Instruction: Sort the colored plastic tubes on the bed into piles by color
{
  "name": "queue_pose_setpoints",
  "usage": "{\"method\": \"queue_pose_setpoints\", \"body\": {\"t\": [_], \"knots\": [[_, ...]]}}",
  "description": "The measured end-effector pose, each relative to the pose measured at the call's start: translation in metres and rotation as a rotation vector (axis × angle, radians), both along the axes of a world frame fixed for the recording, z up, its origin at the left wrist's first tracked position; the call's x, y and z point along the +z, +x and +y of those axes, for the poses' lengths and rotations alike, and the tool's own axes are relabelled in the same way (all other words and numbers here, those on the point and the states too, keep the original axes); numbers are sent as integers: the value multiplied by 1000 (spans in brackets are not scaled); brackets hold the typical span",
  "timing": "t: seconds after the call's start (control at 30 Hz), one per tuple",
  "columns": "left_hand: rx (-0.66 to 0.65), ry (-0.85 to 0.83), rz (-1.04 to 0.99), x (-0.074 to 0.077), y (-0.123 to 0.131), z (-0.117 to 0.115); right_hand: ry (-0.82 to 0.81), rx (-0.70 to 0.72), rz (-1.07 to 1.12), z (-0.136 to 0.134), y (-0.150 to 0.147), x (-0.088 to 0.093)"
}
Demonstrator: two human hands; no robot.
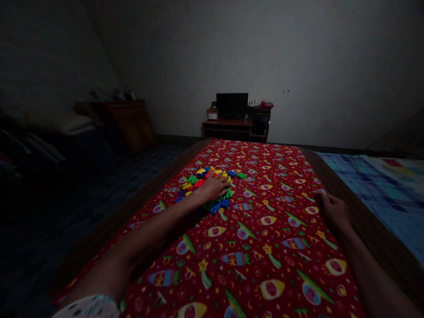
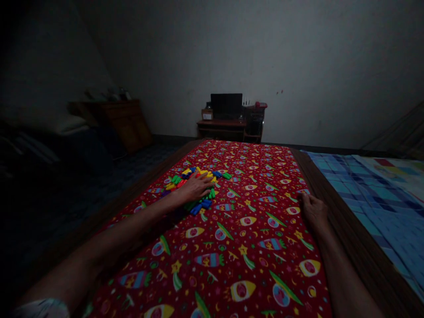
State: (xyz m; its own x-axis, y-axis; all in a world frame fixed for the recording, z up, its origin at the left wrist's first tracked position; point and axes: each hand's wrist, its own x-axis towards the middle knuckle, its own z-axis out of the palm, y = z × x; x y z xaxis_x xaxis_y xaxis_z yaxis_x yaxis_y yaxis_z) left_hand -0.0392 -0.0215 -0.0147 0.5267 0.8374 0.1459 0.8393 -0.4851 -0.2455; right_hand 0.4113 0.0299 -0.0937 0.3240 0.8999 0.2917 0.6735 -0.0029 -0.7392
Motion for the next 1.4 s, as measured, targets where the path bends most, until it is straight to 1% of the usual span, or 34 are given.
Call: {"method": "queue_pose_setpoints", "body": {"t": [0.07,0.17,0.23,0.27,0.33,0.43,0.5,0.53,0.6,0.63,0.73,0.8,0.83,0.87,0.93,1.1,1.17,1.23,1.3,1.37,1.4], "knots": [[-50,17,-40,0,-6,-21,-5,-9,-12,1,1,-2],[-123,22,-84,-14,-5,-51,-5,-15,-31,2,2,-4],[-158,4,-82,-25,-3,-62,-12,-15,-36,2,2,-4],[-159,2,-81,-29,-2,-64,-18,-17,-38,1,1,-3],[-123,20,-83,-33,-2,-61,-32,-16,-45,0,0,-2],[-96,41,-90,-27,-5,-54,-42,-14,-47,-2,0,-1],[-98,54,-121,-23,-14,-55,-40,-5,-40,-2,0,-1],[-77,71,-156,-22,-21,-57,-39,-3,-37,-2,0,-1],[44,132,-278,-27,-43,-61,-38,2,-34,-1,0,-1],[141,172,-368,-32,-57,-61,-40,2,-34,-1,0,-1],[426,261,-733,-54,-100,-57,-42,-17,-41,-1,-1,0],[548,245,-975,-66,-121,-48,-44,-22,-41,-2,-2,1],[577,221,-1068,-70,-127,-44,-43,-19,-38,-2,-2,1],[585,192,-1135,-73,-130,-39,-40,-12,-35,-3,-3,2],[566,146,-1208,-71,-129,-29,-35,4,-35,-3,-3,2],[555,80,-1267,-53,-116,-10,-31,-11,-75,-4,-3,3],[528,64,-1256,-49,-114,-6,-27,-7,-84,-4,-2,2],[511,80,-1253,-51,-116,-6,-27,-2,-83,-3,-2,1],[523,103,-1276,-56,-122,-7,-32,-2,-78,-1,0,-1],[547,126,-1363,-61,-130,-8,-26,-3,-67,1,1,-4],[567,137,-1443,-62,-134,-8,-16,-2,-58,1,2,-5]]}}
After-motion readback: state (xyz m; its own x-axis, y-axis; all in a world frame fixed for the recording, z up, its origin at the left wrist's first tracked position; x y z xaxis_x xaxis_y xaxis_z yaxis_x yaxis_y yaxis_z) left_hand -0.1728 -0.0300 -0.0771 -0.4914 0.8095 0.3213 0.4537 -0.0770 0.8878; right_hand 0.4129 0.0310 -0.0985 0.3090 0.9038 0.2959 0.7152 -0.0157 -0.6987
